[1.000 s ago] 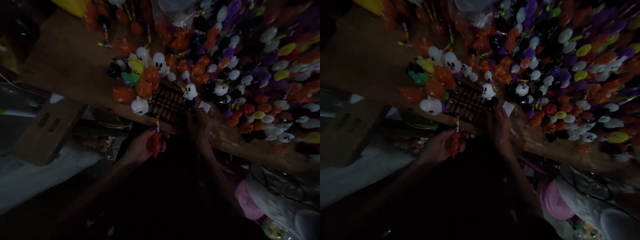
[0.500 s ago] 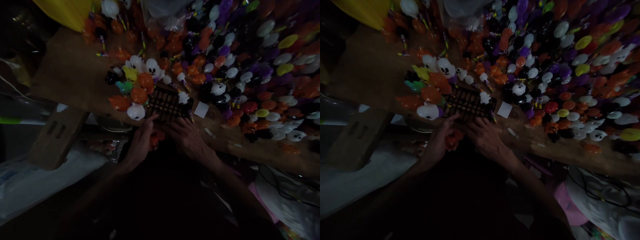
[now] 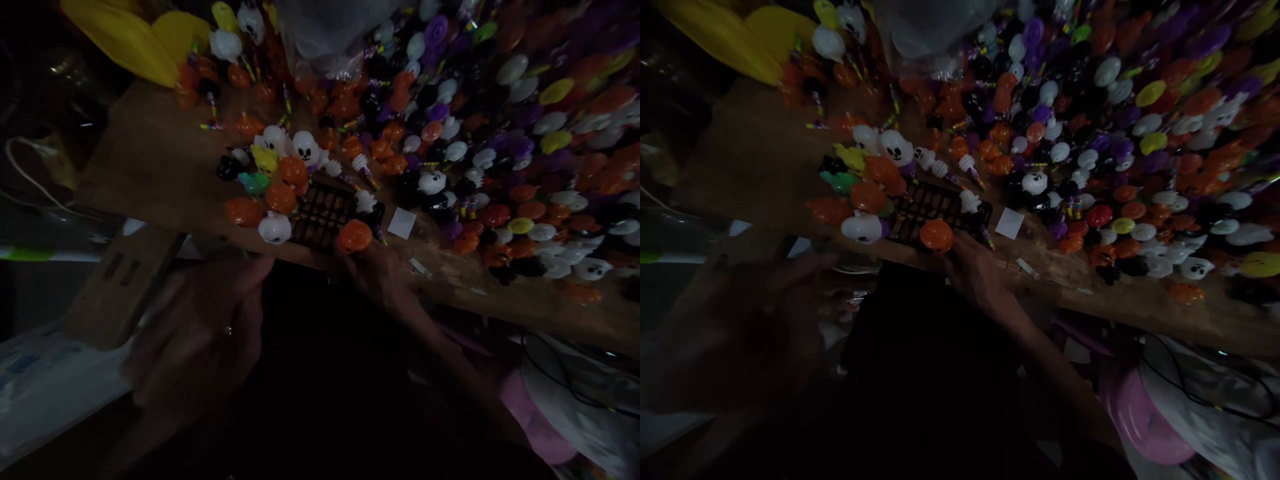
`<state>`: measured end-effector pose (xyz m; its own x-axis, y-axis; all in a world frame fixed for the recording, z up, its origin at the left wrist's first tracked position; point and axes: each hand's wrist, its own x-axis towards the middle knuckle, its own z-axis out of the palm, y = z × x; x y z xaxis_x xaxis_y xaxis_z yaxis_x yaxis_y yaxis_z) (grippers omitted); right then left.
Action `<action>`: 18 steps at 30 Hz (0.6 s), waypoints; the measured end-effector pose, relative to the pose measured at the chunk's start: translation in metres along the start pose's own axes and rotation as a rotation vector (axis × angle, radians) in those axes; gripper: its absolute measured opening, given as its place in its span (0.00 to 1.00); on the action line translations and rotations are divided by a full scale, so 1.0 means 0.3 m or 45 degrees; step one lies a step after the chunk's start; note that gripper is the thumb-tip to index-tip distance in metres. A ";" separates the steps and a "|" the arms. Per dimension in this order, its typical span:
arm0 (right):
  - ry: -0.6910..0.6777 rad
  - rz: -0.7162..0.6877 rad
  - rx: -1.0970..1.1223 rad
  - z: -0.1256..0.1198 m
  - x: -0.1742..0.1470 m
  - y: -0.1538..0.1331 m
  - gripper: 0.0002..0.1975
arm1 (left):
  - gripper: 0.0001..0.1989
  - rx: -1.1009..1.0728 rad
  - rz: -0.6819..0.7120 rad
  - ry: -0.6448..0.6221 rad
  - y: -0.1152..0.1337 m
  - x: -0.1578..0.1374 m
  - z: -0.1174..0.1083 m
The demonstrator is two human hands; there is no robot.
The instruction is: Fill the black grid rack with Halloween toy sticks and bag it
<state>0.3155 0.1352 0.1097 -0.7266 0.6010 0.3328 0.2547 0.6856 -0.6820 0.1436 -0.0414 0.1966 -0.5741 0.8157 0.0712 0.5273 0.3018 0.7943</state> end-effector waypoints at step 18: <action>0.044 0.130 -0.016 0.177 0.080 0.007 0.04 | 0.17 -0.034 0.434 0.074 -0.105 0.213 0.082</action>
<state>0.2648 0.1291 0.0817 -0.6742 0.6815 0.2847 0.3342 0.6253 -0.7052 0.1056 0.0133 0.1613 -0.4026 0.8377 0.3691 0.6787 0.0027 0.7344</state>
